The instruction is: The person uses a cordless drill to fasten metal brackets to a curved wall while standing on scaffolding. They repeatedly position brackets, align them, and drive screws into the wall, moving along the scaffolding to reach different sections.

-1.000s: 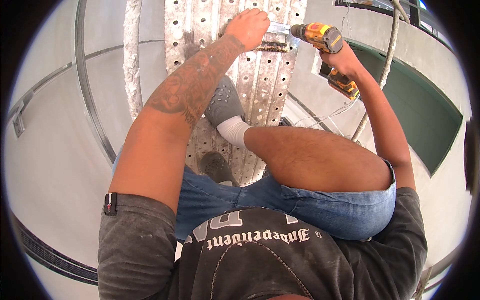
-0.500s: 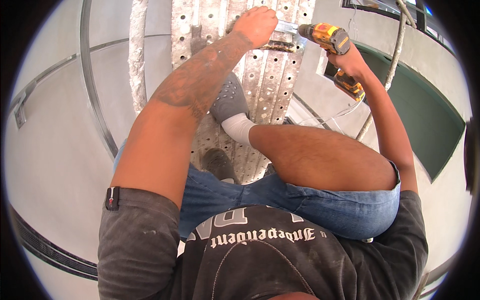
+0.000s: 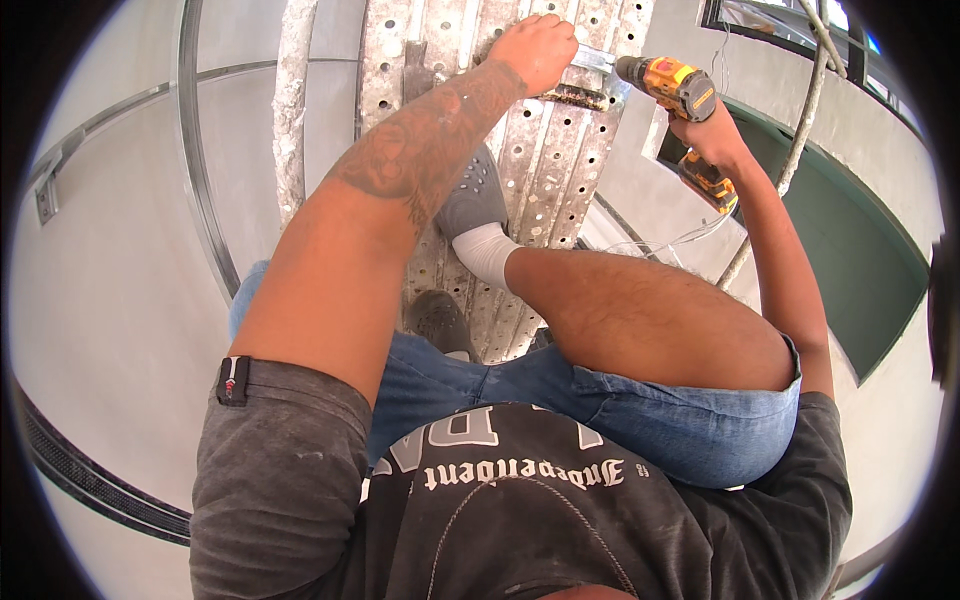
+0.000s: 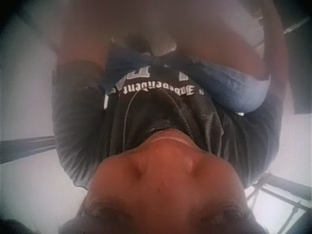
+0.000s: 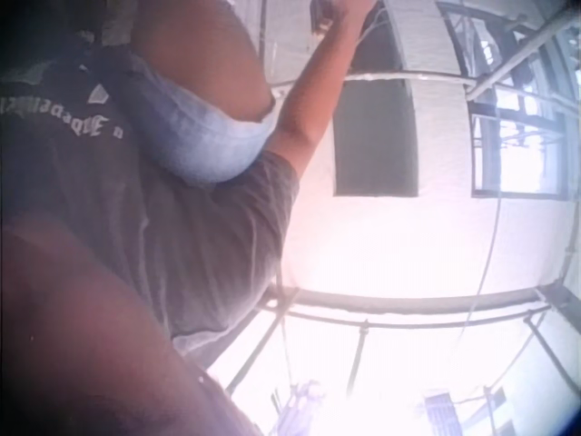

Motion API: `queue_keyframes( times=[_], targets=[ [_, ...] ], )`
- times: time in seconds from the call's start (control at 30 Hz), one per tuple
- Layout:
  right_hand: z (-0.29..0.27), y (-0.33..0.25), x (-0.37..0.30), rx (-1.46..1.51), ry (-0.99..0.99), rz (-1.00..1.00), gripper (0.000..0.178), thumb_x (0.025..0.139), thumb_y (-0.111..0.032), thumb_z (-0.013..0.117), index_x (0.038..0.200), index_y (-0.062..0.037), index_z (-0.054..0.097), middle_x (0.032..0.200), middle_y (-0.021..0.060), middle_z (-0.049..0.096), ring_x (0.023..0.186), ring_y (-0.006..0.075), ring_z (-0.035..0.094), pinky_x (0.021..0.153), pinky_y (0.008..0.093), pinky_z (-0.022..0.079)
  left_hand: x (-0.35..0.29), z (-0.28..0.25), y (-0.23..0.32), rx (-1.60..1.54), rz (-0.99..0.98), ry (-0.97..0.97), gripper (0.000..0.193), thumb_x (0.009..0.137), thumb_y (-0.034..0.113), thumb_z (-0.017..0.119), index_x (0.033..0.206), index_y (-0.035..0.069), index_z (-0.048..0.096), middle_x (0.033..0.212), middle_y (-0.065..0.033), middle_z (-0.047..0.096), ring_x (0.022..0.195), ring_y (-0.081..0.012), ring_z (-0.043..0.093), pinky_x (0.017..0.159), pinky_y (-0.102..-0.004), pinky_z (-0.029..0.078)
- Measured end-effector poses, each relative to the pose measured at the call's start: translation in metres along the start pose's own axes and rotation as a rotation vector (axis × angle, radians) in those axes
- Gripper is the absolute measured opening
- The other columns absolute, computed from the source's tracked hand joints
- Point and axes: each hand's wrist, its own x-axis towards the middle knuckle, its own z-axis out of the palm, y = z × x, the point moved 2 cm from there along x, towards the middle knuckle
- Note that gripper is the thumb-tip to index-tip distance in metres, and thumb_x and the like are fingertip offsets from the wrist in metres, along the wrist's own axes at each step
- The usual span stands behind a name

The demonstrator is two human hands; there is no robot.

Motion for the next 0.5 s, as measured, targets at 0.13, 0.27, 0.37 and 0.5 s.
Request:
queue_keyframes(
  times=[0.13,0.27,0.37,0.5],
  targets=[
    [0.000,0.006,0.002,-0.003,0.019,0.003,0.029,0.081,-0.007,0.065,0.110,-0.0025,0.062,0.086,0.0006,0.060,0.073,0.0123,0.056,0.067,0.0304,0.049,0.001,0.003,-0.001,0.003,0.006,0.008,0.014,0.085,0.008,0.063,0.094,0.011,0.073,0.105,-0.0023,0.066,0.111,-0.0225,0.061,0.102,-0.0381,0.048],
    [-0.002,-0.001,-0.001,0.037,0.029,-0.033,0.029,0.082,-0.009,0.065,0.111,-0.0031,0.063,0.087,-0.0002,0.062,0.072,0.0121,0.057,0.068,0.0296,0.049,0.002,0.002,0.000,0.025,0.008,-0.007,0.014,0.086,0.009,0.063,0.094,0.011,0.074,0.105,-0.0020,0.067,0.111,-0.0224,0.061,0.101,-0.0382,0.049],
    [-0.001,-0.007,-0.002,0.043,-0.004,0.007,0.029,0.084,-0.010,0.066,0.112,-0.0031,0.064,0.087,0.0000,0.062,0.072,0.0118,0.057,0.067,0.0296,0.050,0.003,0.001,-0.003,-0.097,-0.015,-0.030,0.015,0.080,0.009,0.064,0.093,0.008,0.071,0.106,-0.0094,0.066,0.113,-0.0276,0.060,0.100,-0.0414,0.049],
    [-0.002,-0.003,-0.002,0.019,0.023,-0.036,0.034,0.082,-0.011,0.065,0.115,-0.0029,0.066,0.090,0.0031,0.065,0.077,0.0138,0.059,0.074,0.0307,0.051,0.003,0.003,-0.003,-0.165,-0.029,0.028,0.016,0.078,0.010,0.064,0.092,0.005,0.069,0.105,-0.0129,0.065,0.113,-0.0300,0.060,0.099,-0.0421,0.049]
  ],
)
